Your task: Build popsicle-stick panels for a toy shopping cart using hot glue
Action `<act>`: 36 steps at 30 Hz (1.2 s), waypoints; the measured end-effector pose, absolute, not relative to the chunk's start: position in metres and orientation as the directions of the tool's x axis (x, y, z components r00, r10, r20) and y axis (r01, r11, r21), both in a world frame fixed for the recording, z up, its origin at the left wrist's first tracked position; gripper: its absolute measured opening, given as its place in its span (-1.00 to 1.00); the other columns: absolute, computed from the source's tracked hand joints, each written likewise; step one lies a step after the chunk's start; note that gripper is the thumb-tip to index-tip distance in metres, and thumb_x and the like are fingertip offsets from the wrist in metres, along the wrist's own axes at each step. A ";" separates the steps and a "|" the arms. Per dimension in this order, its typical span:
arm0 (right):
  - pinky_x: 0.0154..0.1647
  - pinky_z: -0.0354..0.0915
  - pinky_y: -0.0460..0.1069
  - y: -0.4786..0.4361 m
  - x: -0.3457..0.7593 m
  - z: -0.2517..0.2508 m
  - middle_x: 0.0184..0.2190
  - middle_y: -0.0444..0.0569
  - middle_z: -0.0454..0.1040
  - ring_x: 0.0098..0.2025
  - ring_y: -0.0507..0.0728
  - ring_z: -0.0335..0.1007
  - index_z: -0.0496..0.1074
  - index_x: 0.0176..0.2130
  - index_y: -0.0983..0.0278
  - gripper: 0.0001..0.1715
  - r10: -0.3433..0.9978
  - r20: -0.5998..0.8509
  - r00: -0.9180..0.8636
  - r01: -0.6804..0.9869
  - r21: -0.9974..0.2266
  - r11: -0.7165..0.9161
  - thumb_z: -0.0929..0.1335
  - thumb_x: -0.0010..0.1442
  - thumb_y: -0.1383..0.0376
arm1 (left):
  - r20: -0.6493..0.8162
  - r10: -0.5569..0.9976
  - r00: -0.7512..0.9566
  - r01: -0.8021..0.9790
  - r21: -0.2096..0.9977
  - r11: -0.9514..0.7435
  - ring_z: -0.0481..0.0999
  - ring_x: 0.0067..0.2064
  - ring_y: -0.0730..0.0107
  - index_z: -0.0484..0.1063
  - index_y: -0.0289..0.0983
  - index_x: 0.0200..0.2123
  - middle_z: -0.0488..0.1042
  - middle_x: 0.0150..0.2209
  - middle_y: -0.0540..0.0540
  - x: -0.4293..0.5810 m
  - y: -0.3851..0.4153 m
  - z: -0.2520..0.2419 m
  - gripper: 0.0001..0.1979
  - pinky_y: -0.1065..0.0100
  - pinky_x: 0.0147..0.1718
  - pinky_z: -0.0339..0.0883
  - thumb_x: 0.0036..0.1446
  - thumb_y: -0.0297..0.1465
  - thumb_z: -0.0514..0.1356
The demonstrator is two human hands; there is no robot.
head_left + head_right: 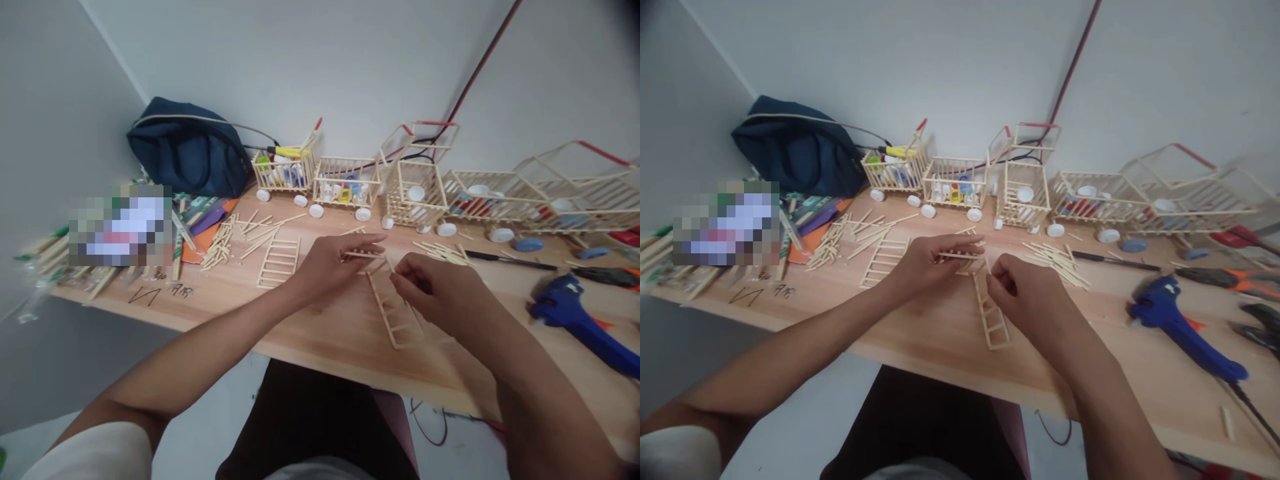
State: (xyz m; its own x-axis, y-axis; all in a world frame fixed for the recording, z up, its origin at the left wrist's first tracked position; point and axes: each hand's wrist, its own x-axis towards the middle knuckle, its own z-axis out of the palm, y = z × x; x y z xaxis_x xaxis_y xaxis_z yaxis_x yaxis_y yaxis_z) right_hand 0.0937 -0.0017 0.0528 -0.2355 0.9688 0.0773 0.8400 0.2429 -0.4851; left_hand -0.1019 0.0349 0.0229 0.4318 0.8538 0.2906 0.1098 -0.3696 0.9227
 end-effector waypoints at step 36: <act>-0.61 0.06 -0.15 -0.041 0.126 0.014 -0.63 -0.27 0.20 -0.62 -0.06 0.06 0.32 -0.38 0.23 -0.60 0.978 -0.085 0.190 -0.009 -0.996 -0.084 0.43 0.06 -0.01 | 0.125 0.836 0.534 0.548 0.702 -0.455 0.54 -0.28 0.40 0.58 -0.31 -0.34 0.59 -0.32 -0.07 -0.100 0.042 0.021 -0.89 0.42 -0.27 0.31 0.00 -0.54 0.29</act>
State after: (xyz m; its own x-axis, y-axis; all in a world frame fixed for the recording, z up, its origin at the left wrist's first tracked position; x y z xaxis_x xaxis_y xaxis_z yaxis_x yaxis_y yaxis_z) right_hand 0.1264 -0.0413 0.0140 0.1897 0.9782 -0.0846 -0.0092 -0.0844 -0.9964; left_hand -0.1001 0.0421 0.0207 0.5338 0.8363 0.1252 0.5482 -0.4549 0.7018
